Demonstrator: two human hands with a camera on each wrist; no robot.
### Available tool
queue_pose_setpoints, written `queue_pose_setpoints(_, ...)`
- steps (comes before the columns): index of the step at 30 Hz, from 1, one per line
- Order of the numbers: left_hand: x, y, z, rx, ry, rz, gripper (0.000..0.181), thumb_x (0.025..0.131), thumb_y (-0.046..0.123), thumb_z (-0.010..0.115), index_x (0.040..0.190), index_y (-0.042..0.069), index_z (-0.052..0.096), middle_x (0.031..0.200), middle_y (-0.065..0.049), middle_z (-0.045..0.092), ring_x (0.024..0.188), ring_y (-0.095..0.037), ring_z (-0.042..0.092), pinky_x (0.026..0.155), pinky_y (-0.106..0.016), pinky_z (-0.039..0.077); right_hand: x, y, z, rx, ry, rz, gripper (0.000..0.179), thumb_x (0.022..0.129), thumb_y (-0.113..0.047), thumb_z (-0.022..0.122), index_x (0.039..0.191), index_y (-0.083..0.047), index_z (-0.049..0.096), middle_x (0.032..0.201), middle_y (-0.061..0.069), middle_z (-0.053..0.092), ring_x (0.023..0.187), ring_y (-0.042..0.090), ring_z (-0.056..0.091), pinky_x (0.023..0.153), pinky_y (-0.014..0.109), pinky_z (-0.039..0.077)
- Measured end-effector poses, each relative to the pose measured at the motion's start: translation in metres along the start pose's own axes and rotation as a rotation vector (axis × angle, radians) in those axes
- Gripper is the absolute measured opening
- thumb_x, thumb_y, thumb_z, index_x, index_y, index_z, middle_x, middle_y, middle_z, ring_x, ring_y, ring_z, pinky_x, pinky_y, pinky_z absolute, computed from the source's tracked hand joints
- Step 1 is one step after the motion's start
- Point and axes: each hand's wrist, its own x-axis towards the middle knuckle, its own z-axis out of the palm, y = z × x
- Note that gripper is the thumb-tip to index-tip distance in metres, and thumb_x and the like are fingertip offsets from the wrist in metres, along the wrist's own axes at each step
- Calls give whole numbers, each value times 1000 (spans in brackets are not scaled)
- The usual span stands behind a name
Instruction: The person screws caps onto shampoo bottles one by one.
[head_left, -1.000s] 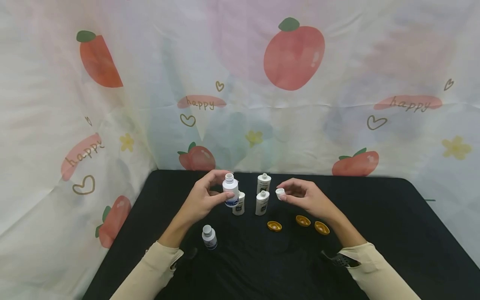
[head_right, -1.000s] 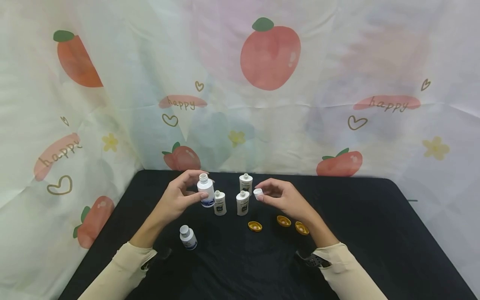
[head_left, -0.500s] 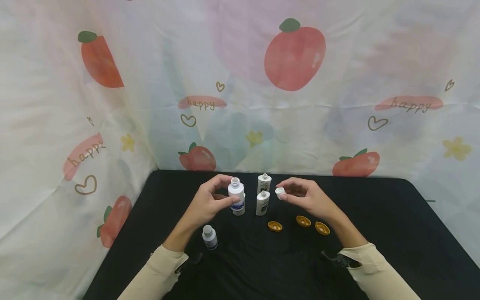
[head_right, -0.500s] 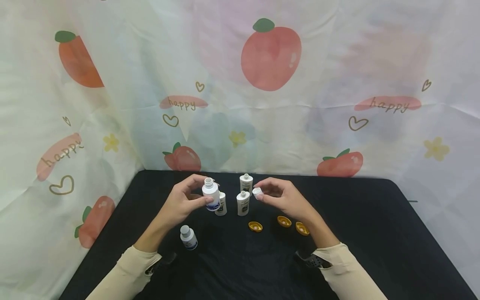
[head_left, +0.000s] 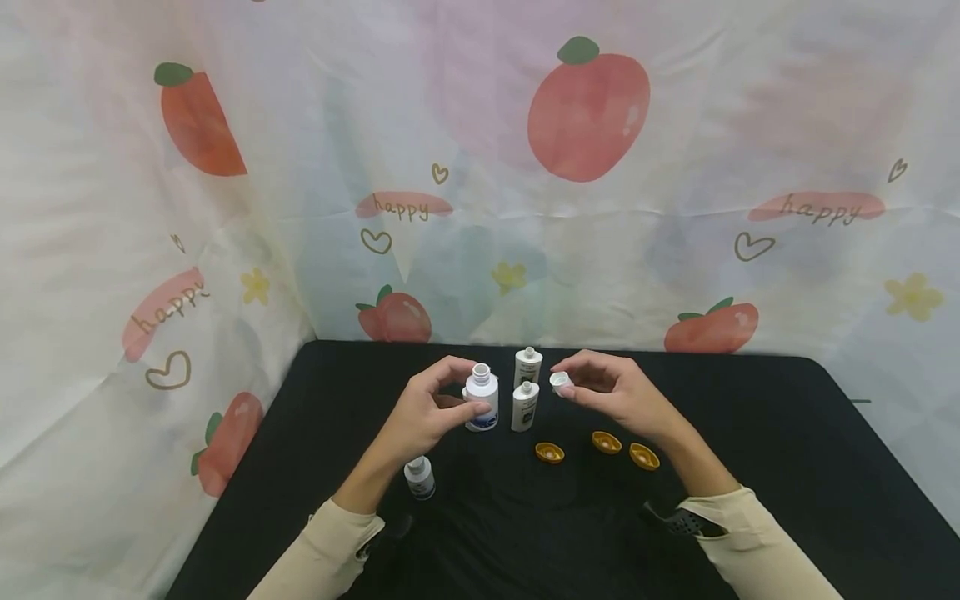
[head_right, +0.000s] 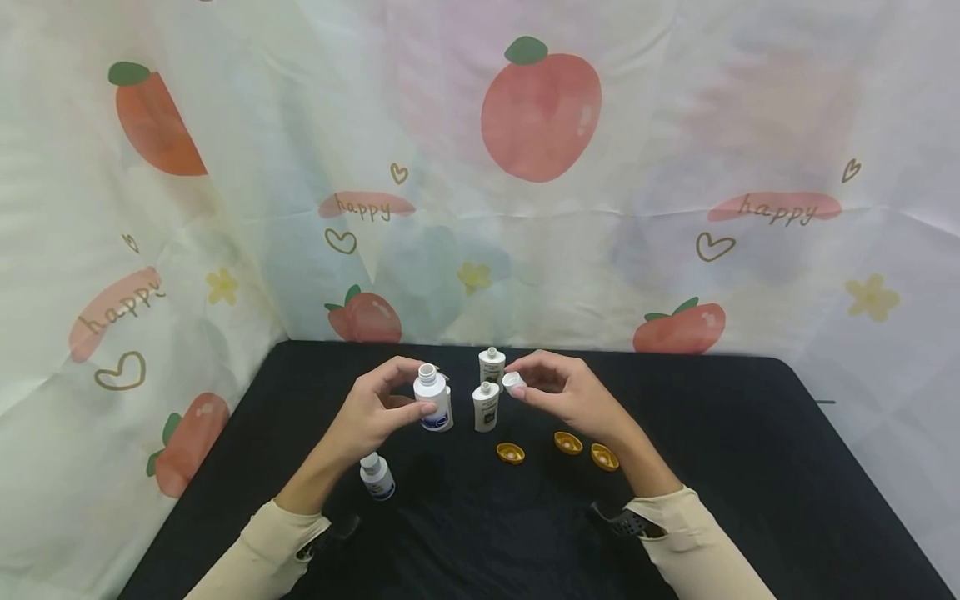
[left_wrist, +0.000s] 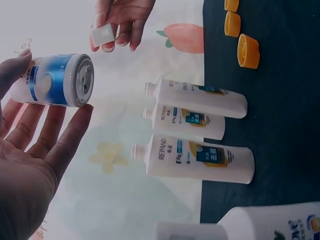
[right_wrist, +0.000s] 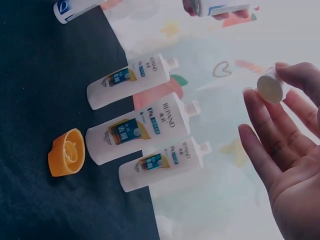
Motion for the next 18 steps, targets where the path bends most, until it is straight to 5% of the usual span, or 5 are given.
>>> queue_pose_setpoints(4,0,0,4,-8,-6,12,43,87,4,80,125,9,63,112,-8,69,99,-28,66,83,-34,60,1,-7,0,-3,3,-27,31,94,-5,72,124,-11,67,116,7,69,101,20,70,83,30,59)
queue_pose_setpoints(11,-2,0,13,-27,-17,13,43,86,4,80,125,8,63,113,-9,68,99,-18,67,85,-38,60,5,-14,1,10,-12,-75,31,94,-2,71,124,-8,67,116,8,68,104,21,70,85,31,58)
queue_pose_setpoints(18,-3,-1,19,-36,-25,21,42,87,5,80,125,9,63,115,-8,68,102,-26,68,89,-34,58,8,-20,2,24,-57,-119,35,95,2,68,127,-9,67,116,8,66,106,22,69,88,30,57)
